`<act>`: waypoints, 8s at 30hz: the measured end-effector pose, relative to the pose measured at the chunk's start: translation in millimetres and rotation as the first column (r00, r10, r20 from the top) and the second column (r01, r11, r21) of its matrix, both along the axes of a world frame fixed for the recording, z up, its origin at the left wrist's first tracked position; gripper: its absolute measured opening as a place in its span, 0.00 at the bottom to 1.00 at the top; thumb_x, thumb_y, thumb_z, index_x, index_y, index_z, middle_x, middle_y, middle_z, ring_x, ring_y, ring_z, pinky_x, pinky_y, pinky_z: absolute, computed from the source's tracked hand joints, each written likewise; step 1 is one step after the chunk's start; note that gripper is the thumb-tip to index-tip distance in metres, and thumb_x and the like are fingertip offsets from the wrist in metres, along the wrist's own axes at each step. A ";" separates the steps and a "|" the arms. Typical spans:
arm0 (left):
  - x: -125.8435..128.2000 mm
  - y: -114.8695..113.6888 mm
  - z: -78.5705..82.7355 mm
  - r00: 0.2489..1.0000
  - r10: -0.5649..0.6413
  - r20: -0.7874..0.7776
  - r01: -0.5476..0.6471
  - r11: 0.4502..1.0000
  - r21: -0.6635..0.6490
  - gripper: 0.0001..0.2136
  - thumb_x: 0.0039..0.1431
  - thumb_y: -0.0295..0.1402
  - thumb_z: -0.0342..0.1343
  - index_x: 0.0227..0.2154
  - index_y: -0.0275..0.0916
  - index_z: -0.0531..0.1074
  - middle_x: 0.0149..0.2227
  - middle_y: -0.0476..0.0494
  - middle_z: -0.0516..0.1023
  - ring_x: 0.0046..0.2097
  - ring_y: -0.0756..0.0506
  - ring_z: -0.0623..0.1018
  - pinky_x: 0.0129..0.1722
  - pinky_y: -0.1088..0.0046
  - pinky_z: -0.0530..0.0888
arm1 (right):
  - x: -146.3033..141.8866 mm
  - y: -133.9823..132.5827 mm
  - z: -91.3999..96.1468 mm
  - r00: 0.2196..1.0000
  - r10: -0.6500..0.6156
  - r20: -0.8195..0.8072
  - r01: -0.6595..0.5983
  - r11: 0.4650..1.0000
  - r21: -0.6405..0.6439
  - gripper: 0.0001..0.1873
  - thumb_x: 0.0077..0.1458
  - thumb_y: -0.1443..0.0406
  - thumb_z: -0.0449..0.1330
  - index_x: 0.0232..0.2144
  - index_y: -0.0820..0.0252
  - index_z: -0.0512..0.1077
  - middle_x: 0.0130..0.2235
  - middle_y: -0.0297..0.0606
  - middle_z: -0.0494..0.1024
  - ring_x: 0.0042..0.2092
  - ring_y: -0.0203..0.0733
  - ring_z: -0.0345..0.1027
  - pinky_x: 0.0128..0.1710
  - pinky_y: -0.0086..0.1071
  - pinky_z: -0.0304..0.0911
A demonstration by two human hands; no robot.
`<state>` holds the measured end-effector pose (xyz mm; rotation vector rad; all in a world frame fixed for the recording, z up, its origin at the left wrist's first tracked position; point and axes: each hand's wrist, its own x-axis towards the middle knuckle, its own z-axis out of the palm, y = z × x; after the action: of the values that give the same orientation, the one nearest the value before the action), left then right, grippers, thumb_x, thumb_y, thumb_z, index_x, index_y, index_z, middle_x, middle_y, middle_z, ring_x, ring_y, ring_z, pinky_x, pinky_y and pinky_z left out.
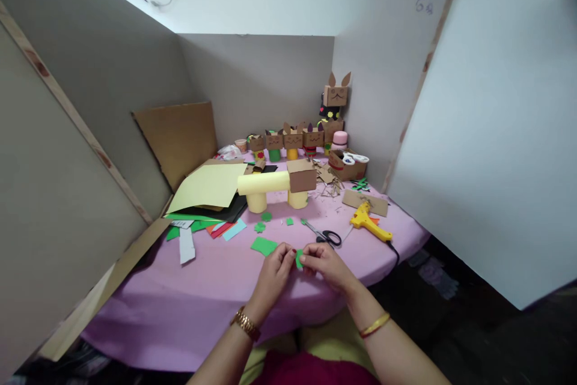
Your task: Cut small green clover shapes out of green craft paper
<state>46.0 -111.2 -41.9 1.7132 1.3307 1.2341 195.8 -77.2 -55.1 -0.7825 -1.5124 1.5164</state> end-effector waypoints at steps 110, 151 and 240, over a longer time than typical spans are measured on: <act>-3.0 -1.7 -5.6 0.931 0.162 0.326 -0.098 0.974 -0.205 0.07 0.42 0.31 0.62 0.28 0.36 0.79 0.28 0.43 0.82 0.32 0.44 0.77 0.33 0.72 0.71 | -4.5 -7.1 -7.3 0.986 -0.138 0.094 0.119 0.976 0.180 0.10 0.54 0.61 0.57 0.24 0.60 0.67 0.18 0.28 0.66 0.20 0.32 0.58 0.22 0.26 0.54; 4.5 -20.7 -8.8 0.995 0.090 -0.029 -0.084 0.983 0.166 0.07 0.56 0.30 0.53 0.29 0.42 0.76 0.31 0.44 0.78 0.35 0.44 0.76 0.39 0.70 0.69 | -4.5 -5.5 -3.3 0.986 -0.164 0.037 0.160 0.983 0.087 0.21 0.52 0.51 0.57 0.19 0.61 0.66 0.18 0.30 0.69 0.18 0.31 0.59 0.19 0.26 0.57; -1.4 -12.4 1.1 0.976 0.081 0.202 -0.049 0.987 -0.156 0.08 0.48 0.29 0.57 0.29 0.37 0.81 0.29 0.44 0.83 0.31 0.45 0.78 0.31 0.75 0.70 | -3.4 -7.3 -6.6 0.979 -0.131 0.156 0.090 0.964 0.250 0.15 0.59 0.58 0.52 0.23 0.58 0.63 0.19 0.28 0.66 0.20 0.33 0.60 0.22 0.26 0.57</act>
<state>44.6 -123.7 -40.8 1.4053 1.3266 1.2773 192.3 -84.5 -61.8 -0.8536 -1.7123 1.1789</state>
